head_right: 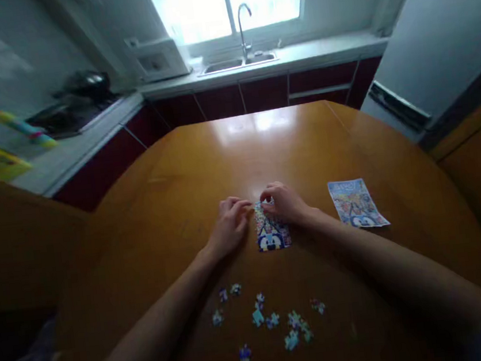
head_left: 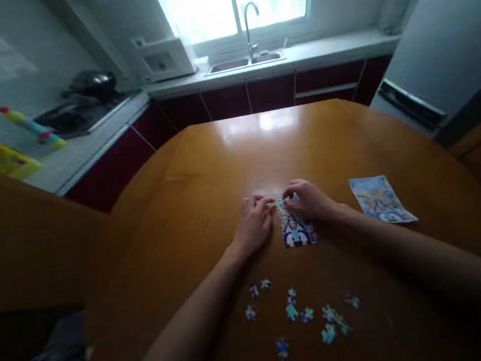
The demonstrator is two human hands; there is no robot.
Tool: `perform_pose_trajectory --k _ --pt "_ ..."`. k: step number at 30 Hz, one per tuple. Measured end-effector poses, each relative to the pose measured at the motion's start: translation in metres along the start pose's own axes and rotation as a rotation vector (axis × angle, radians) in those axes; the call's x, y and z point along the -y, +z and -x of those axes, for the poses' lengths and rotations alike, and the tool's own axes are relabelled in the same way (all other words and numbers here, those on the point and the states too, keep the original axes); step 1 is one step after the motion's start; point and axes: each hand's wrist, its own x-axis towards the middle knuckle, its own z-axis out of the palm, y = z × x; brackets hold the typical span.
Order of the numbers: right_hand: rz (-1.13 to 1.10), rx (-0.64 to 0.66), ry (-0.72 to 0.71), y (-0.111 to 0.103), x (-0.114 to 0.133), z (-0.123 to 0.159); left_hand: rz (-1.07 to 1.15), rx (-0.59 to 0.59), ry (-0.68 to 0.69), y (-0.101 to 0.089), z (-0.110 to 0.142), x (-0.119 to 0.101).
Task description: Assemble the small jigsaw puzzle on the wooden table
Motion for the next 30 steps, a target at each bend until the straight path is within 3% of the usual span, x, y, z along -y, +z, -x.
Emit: perform_pose_trajectory --k 17,30 --pt "-0.041 -0.033 0.01 0.0062 -0.0057 -0.0048 -0.063 0.075 0.05 0.0004 0.0013 0.0002" --pt "-0.036 -0.035 0.005 0.006 -0.0048 -0.0053 -0.057 0.063 0.04 0.0027 0.0004 0.0005"
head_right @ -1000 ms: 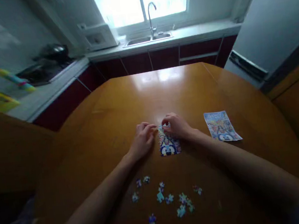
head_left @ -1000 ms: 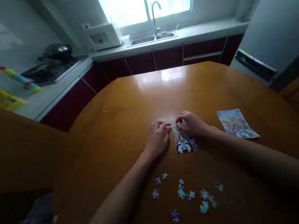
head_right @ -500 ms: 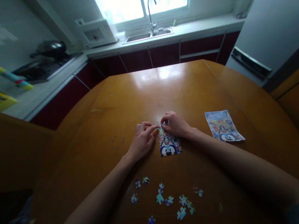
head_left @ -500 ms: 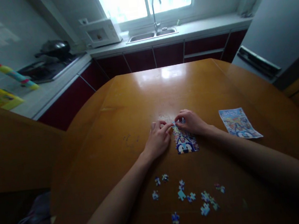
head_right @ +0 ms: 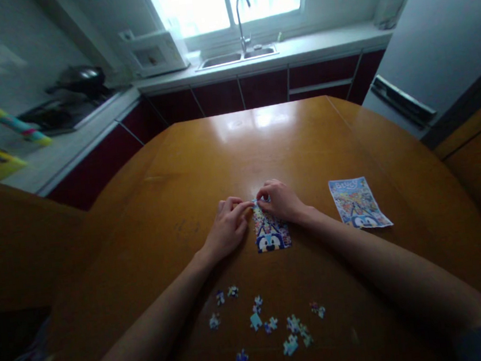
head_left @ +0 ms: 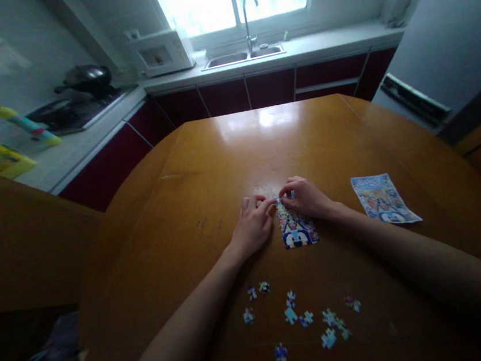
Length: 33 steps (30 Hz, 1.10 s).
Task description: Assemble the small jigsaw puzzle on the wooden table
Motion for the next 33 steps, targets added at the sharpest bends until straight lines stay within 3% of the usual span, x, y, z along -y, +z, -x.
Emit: perform_pose_trajectory --k 6,12,17,26,33 --pt "0.013 0.001 -0.03 0.0 0.001 0.0 0.035 -0.026 -0.021 0.0 -0.001 0.0" --pt "-0.02 0.048 -0.251 -0.004 0.006 0.004 0.094 -0.114 -0.046 0.001 -0.002 0.005" --pt "-0.015 0.116 -0.35 -0.003 0.004 0.005 0.106 -0.094 -0.013 0.002 -0.001 0.008" --pt "-0.007 0.078 -0.22 -0.004 0.008 0.009 0.166 -0.142 -0.087 -0.001 -0.004 0.006" --pt "-0.262 0.031 -0.162 -0.004 0.013 0.005 0.273 -0.13 -0.051 -0.003 -0.005 0.004"
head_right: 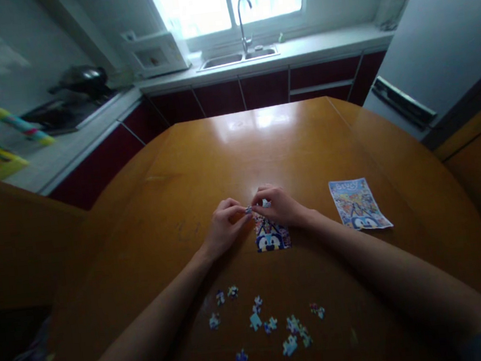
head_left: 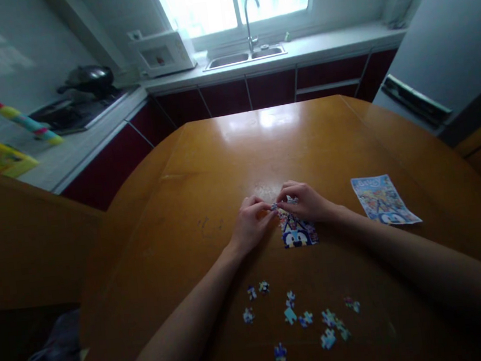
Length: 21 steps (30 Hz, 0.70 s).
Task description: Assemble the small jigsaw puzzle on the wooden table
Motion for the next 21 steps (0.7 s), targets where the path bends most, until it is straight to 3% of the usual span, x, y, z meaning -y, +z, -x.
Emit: perform_pose_trajectory --k 9,14,21 --pt "-0.03 0.038 0.071 -0.0043 0.0006 -0.0008 0.034 -0.028 0.007 0.0004 0.0001 -0.0001" --pt "0.103 -0.06 -0.054 -0.0059 0.0055 0.0016 0.147 -0.054 -0.095 -0.0025 -0.0029 -0.0027" --pt "0.284 -0.015 -0.149 -0.0072 0.0034 0.0024 0.231 -0.021 -0.136 -0.0063 -0.0049 -0.0076"
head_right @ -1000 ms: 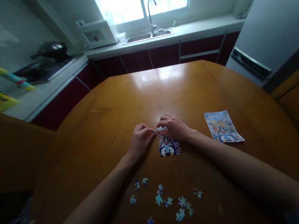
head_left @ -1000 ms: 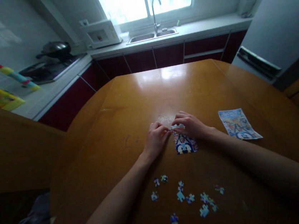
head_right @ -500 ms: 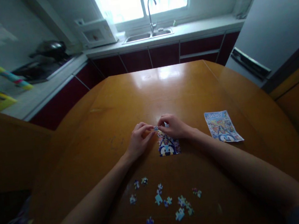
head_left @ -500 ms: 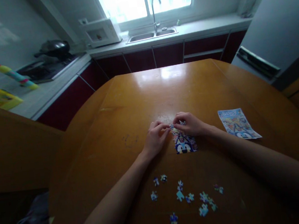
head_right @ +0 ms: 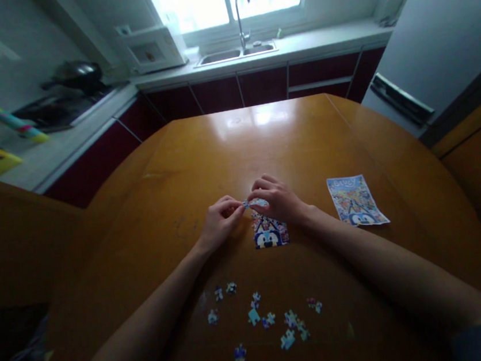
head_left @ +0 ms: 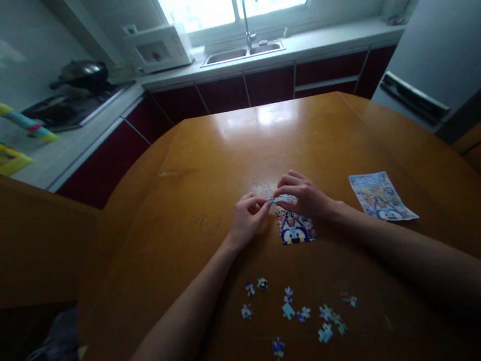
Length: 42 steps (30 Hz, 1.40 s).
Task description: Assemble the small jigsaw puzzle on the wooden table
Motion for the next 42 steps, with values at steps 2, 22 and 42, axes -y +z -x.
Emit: perform_pose_trajectory --k 2,22,42 --pt "0.015 -0.003 -0.02 0.001 -0.001 0.0 0.027 0.006 -0.004 -0.001 0.0 0.0" --pt "0.074 0.017 0.135 0.008 -0.024 0.003 -0.412 0.073 0.161 0.008 0.007 0.009" --pt "0.094 0.028 0.134 0.007 -0.022 0.004 -0.6 0.19 0.182 0.008 0.009 0.003"
